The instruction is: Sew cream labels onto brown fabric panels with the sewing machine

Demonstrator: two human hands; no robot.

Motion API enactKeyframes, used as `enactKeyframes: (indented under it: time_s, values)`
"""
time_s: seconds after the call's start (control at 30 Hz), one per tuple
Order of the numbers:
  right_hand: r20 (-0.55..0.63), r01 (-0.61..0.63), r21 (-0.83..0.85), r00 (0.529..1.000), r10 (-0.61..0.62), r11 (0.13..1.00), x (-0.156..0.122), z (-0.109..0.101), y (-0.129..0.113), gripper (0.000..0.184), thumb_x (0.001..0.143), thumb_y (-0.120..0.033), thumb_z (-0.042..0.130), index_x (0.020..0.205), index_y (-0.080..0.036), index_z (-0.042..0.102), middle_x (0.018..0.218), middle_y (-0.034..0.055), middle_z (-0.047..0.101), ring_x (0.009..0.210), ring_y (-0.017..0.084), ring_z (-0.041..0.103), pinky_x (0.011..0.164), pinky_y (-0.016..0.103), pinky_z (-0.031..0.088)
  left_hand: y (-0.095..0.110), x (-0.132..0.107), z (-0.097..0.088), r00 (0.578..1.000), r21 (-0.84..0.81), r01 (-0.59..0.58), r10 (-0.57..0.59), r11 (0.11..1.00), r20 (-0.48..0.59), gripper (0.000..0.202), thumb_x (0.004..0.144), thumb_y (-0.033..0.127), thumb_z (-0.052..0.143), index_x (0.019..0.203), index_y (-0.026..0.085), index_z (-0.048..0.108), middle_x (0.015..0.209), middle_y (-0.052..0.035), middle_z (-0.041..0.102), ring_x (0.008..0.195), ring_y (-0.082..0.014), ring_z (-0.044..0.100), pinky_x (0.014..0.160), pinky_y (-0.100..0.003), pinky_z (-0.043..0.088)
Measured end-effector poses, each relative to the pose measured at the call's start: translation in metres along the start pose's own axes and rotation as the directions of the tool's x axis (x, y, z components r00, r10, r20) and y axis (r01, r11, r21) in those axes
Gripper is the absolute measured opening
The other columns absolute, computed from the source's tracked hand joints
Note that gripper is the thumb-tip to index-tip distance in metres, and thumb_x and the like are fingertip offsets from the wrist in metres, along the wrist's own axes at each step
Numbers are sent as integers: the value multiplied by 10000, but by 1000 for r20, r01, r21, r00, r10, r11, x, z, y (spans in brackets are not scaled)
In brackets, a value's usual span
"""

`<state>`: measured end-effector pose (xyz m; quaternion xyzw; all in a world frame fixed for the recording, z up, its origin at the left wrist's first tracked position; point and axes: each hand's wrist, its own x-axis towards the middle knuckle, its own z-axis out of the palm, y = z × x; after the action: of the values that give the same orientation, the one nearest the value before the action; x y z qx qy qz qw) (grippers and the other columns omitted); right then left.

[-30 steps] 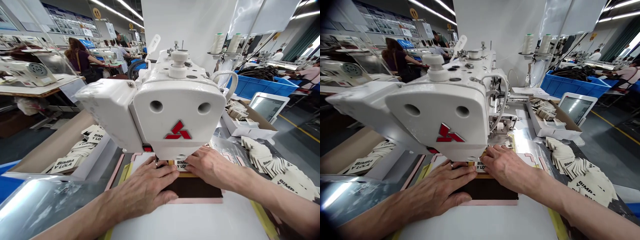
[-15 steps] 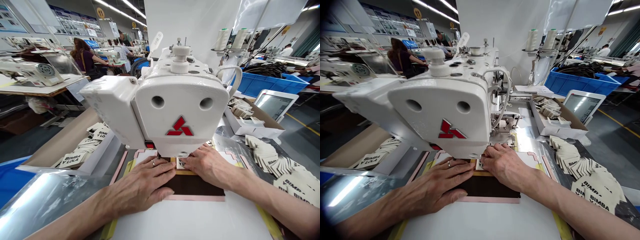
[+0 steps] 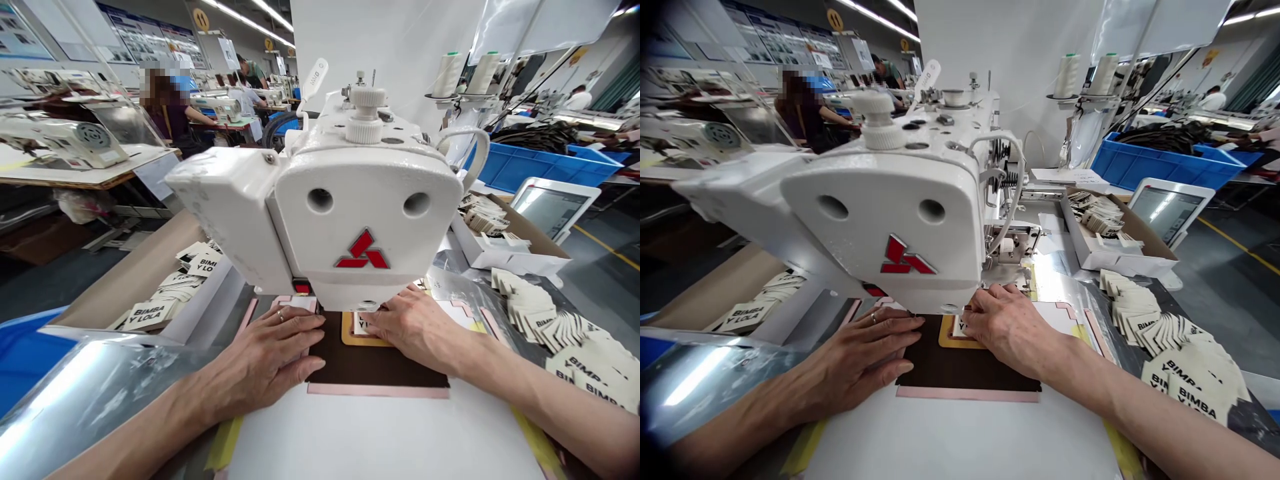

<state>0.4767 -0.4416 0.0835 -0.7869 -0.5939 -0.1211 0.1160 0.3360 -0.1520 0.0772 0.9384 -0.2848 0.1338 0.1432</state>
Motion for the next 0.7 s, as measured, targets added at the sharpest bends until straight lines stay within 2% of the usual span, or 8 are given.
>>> enactKeyframes:
  time_s: [0.2, 0.33, 0.7]
  values:
    - [-32, -8, 74, 999, 10, 997, 1, 3, -1, 186, 1097, -273, 606, 1090, -198, 776, 994, 79, 711, 902, 257, 631, 838, 398, 446, 0, -4, 0, 1000, -32, 28, -28, 999, 8, 292, 1060, 340, 627, 1303, 210, 725, 1398, -81, 710, 1336, -270, 632, 1174, -434, 514]
    - [-71, 7, 67, 997, -2, 998, 1, 3, -1, 176, 1083, -260, 620, 1079, -186, 779, 995, 89, 719, 920, 280, 641, 831, 412, 466, 0, -5, -1, 998, -25, 46, -45, 999, 45, 302, 1059, 337, 632, 1322, 218, 717, 1432, -71, 690, 1359, -270, 615, 1190, -435, 494]
    - [-55, 0, 63, 999, 4, 998, 0, 3, 0, 219, 1104, -278, 583, 1081, -195, 784, 953, 81, 711, 867, 267, 624, 801, 406, 441, -1, -4, -2, 998, -7, 37, -36, 999, 53, 306, 1053, 335, 644, 1331, 226, 711, 1443, -53, 685, 1351, -252, 624, 1199, -413, 476]
